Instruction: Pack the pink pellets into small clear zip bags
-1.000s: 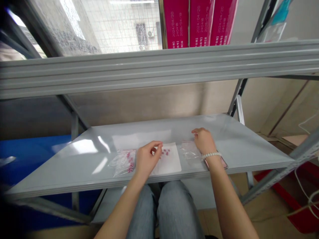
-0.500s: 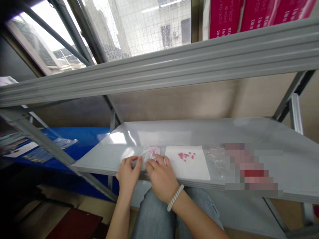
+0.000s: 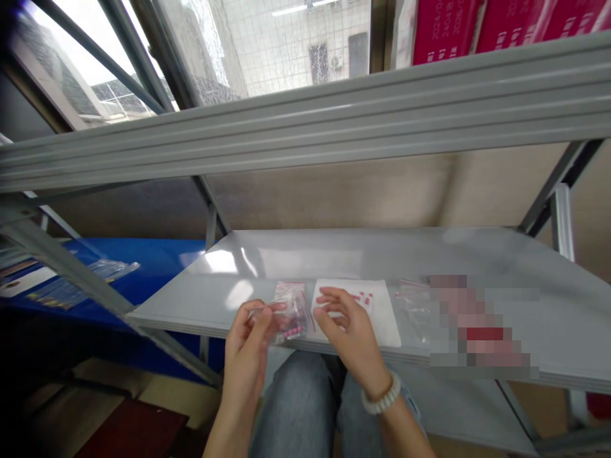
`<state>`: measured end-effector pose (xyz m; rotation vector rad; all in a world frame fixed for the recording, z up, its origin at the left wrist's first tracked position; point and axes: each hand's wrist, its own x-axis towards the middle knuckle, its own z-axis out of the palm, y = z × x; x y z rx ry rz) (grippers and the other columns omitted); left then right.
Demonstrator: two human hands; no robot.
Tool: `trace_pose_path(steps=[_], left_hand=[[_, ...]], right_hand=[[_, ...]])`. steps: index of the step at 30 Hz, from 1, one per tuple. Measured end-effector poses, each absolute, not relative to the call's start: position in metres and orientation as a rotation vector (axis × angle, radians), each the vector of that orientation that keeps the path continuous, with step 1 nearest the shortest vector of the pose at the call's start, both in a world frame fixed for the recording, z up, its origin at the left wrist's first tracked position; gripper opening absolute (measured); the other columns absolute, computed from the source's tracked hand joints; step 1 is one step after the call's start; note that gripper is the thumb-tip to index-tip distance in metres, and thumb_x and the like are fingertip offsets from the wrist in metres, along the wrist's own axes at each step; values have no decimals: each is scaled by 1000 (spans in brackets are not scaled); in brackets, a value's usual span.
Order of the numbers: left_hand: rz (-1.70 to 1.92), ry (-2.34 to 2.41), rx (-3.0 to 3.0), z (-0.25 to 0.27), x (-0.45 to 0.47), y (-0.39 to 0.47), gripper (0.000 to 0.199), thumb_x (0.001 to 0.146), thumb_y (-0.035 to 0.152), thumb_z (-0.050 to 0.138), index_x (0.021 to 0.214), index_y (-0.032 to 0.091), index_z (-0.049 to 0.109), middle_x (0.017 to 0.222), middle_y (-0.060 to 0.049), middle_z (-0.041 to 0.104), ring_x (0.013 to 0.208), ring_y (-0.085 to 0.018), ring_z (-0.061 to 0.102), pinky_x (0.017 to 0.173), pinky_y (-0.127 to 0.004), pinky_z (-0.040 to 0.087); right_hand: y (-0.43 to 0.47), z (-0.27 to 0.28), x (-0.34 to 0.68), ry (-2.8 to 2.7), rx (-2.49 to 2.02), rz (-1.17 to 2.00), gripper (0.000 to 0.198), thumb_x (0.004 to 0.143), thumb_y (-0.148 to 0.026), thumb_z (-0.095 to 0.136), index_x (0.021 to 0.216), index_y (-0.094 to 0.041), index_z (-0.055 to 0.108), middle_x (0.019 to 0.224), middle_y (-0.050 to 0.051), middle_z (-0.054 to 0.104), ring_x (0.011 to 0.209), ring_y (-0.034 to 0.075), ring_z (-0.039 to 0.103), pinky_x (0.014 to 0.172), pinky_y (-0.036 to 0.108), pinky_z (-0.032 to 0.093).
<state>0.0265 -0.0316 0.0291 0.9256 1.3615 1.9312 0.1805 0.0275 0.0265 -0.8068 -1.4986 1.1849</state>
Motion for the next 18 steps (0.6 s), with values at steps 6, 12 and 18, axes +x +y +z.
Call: trace_pose_path(steps=[6, 12, 18], left_hand=[[1830, 1381, 1014, 22, 49, -35, 32, 82, 48, 70, 88, 21, 55, 78, -2, 72, 60, -14, 62, 58, -23, 49], [1826, 1500, 1207, 22, 54, -34, 23, 87, 34, 65, 103, 21, 56, 100, -7, 72, 74, -17, 68, 65, -27, 52], [1943, 1875, 1620, 42, 55, -56, 9, 84, 21, 64, 93, 22, 60, 84, -1, 58, 83, -18, 59, 78, -28, 48]], right_hand=[[13, 26, 211, -1430, -800, 1540, 27, 76, -44, 78, 76, -18, 69, 61, -2, 61, 55, 12, 53, 52, 23, 44], [6, 23, 220, -1249, -724, 1848, 32, 71, -43, 84, 69, -17, 66, 58, -2, 60, 51, 9, 50, 46, 19, 37], [1, 27, 223, -1255, -687, 1930, 33, 73, -44, 83, 69, -17, 63, 61, 0, 65, 54, 10, 53, 45, 19, 36]])
